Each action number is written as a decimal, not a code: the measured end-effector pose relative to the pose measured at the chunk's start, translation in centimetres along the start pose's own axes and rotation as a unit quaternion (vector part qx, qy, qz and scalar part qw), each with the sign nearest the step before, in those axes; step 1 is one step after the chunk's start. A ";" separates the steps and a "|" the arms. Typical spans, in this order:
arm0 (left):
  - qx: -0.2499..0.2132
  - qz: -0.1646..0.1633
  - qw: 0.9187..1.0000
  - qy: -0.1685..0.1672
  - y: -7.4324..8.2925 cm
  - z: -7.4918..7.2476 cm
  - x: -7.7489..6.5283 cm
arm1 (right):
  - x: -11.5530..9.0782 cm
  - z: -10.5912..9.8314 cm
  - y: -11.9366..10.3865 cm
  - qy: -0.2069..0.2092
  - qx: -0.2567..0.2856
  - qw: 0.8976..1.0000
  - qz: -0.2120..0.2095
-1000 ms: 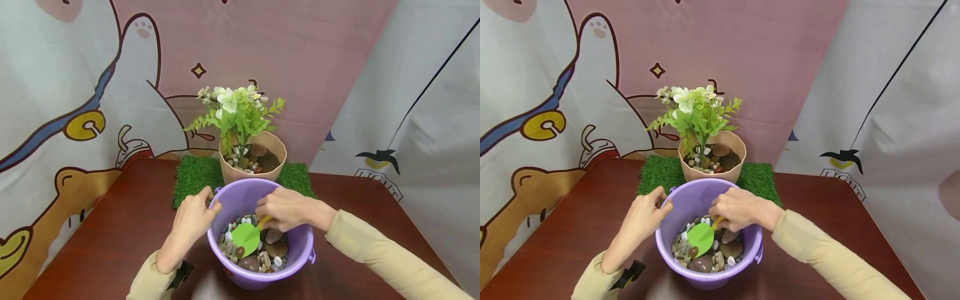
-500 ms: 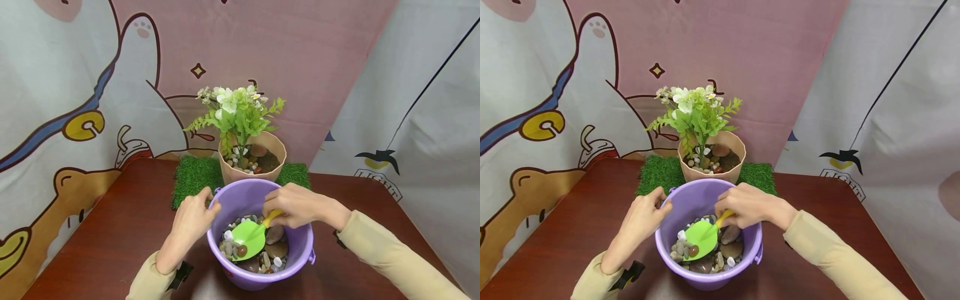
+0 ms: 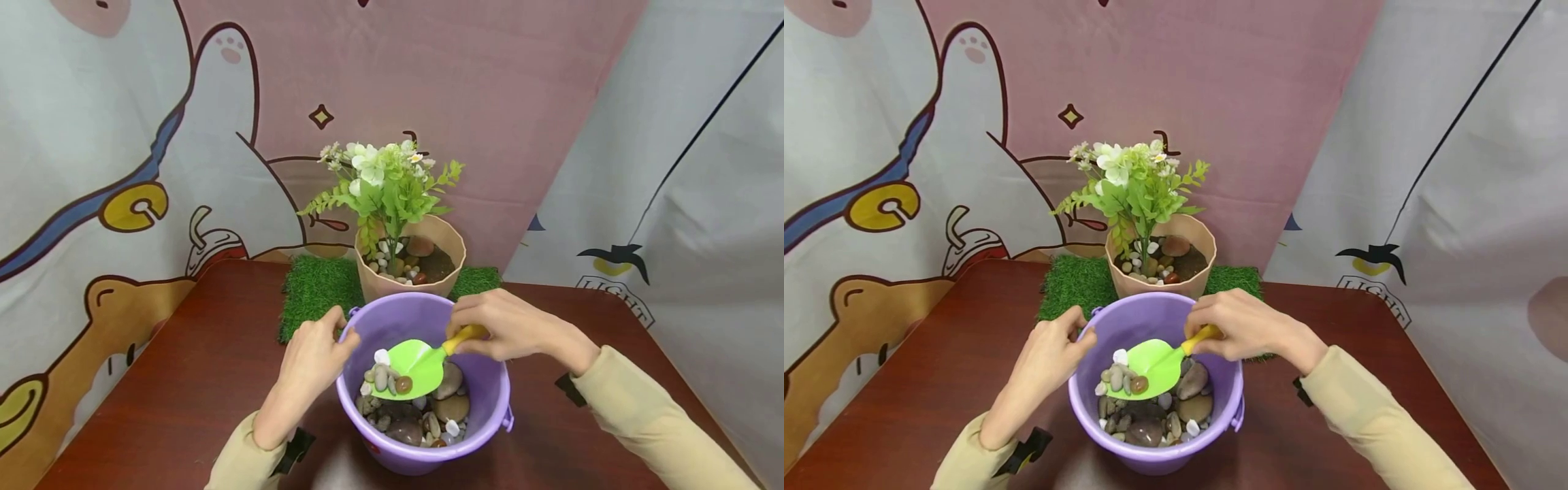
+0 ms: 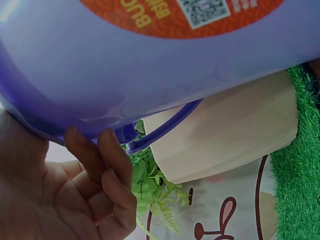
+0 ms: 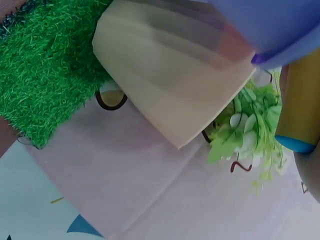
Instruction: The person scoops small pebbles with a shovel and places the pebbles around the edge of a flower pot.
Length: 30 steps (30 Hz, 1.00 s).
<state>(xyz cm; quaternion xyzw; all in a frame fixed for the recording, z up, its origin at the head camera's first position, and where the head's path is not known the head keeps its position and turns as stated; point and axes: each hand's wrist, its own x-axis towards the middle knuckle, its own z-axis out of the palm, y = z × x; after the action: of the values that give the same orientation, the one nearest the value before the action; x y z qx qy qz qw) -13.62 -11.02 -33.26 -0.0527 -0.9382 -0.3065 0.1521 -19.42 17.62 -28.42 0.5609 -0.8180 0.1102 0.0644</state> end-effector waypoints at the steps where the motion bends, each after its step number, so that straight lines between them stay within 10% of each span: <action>1: 0.000 0.001 1.000 0.000 0.0 0.0 0.0 | -0.1 -0.1 0.1 0.006 0.000 1.000 0.003; 30: -0.002 -0.017 1.000 -0.016 -0.1 0.0 0.0 | -3.2 -3.2 3.1 0.060 -0.070 0.976 0.198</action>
<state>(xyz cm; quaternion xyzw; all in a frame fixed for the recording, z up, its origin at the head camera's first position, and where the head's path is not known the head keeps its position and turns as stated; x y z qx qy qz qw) -13.66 -11.09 -33.25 -0.0417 -0.9405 -0.3105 0.1316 -21.19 22.40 -26.37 0.3746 -0.9129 0.0973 0.1295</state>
